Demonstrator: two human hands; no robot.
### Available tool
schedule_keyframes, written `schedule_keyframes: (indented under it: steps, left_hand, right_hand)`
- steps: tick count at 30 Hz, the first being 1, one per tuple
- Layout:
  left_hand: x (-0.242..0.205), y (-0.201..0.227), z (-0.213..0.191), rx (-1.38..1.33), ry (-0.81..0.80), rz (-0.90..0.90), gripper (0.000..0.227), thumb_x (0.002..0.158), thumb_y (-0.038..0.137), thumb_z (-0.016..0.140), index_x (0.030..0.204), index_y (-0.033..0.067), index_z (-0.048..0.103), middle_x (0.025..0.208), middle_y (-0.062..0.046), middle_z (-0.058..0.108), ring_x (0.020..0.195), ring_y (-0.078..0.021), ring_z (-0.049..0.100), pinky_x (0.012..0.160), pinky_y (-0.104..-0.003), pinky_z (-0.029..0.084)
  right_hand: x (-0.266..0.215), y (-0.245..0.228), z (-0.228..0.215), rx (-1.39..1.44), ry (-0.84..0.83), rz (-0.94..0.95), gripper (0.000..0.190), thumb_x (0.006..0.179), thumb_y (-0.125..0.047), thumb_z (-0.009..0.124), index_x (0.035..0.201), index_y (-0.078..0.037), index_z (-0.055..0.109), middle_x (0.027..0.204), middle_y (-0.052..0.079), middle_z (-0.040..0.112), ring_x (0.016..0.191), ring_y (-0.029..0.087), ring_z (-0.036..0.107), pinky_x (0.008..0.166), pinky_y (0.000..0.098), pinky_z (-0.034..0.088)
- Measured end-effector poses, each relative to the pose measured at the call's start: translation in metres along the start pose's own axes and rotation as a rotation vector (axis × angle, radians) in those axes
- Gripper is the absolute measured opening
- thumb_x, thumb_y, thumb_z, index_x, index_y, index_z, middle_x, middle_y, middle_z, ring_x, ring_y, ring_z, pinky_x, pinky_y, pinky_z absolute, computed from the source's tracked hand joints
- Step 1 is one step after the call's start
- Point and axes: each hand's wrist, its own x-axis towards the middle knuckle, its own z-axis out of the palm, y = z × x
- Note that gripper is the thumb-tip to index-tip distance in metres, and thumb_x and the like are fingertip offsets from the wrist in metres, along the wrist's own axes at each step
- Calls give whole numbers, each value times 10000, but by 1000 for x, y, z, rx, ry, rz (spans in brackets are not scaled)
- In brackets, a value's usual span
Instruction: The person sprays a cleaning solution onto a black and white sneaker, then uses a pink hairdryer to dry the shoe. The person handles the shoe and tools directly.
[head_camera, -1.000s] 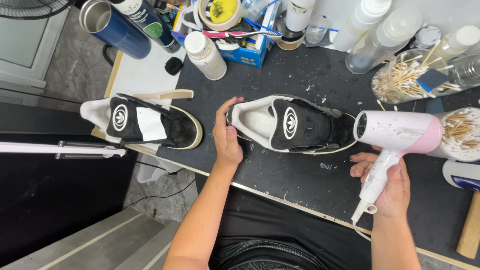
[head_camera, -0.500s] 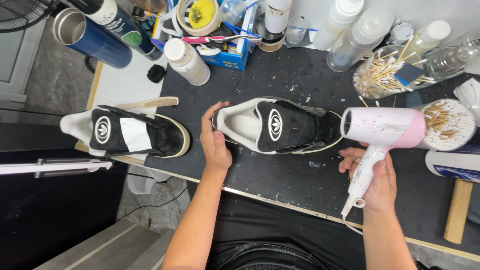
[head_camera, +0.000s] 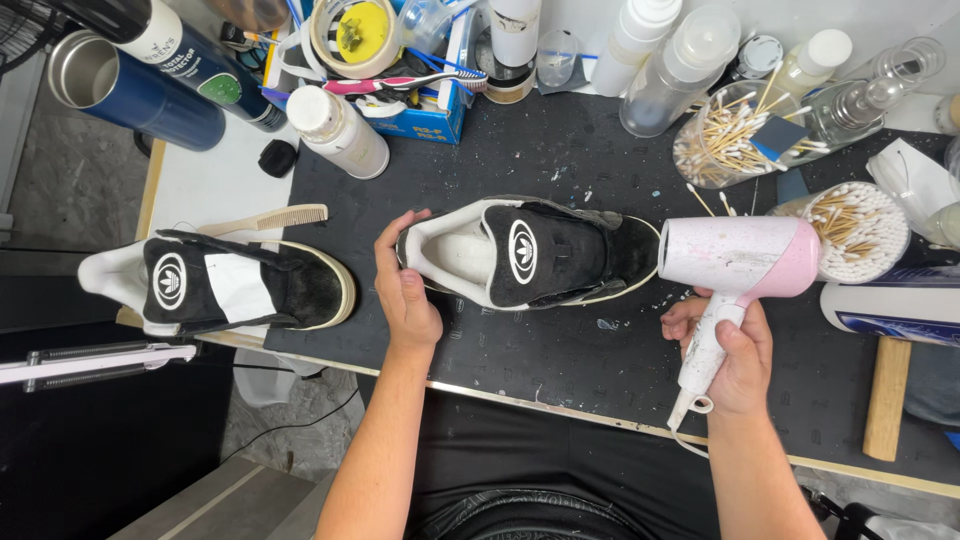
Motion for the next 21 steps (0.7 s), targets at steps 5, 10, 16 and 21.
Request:
schedule_keyframes:
  steps: [5, 10, 16, 21]
  left_hand:
    - [0, 0, 0, 13, -2, -2, 831, 1070, 702, 270, 1426, -21, 474, 1394, -205, 624, 1312, -307, 608, 1170, -417, 429]
    - [-1, 0, 1, 5, -1, -10, 844, 1061, 712, 275, 1427, -23, 471, 1393, -204, 623, 1306, -305, 613, 1159, -412, 442]
    - [-1, -2, 2, -4, 0, -12, 839, 1063, 710, 285, 1428, -23, 464, 1394, -208, 617, 1307, -303, 611, 1158, -412, 444]
    - [-2, -4, 1, 3, -1, -16, 845, 1059, 710, 277, 1424, -28, 465, 1392, -208, 620, 1307, -302, 611, 1157, -408, 443]
  right_hand:
    - [-2, 0, -1, 7, 13, -4, 430, 990, -210, 664, 1330, 27, 547, 979, 268, 663, 801, 224, 604, 847, 413, 510]
    - [-2, 1, -5, 61, 15, 41, 439, 971, -228, 659, 1291, 55, 561, 979, 305, 670, 815, 238, 613, 817, 416, 519]
    - [-2, 2, -6, 73, 22, 52, 465, 966, -241, 660, 1306, 62, 562, 978, 313, 665, 818, 249, 620, 812, 419, 524]
    - [-2, 2, -6, 87, 21, 54, 451, 972, -243, 672, 1278, 67, 555, 976, 313, 665, 824, 244, 615, 823, 417, 521]
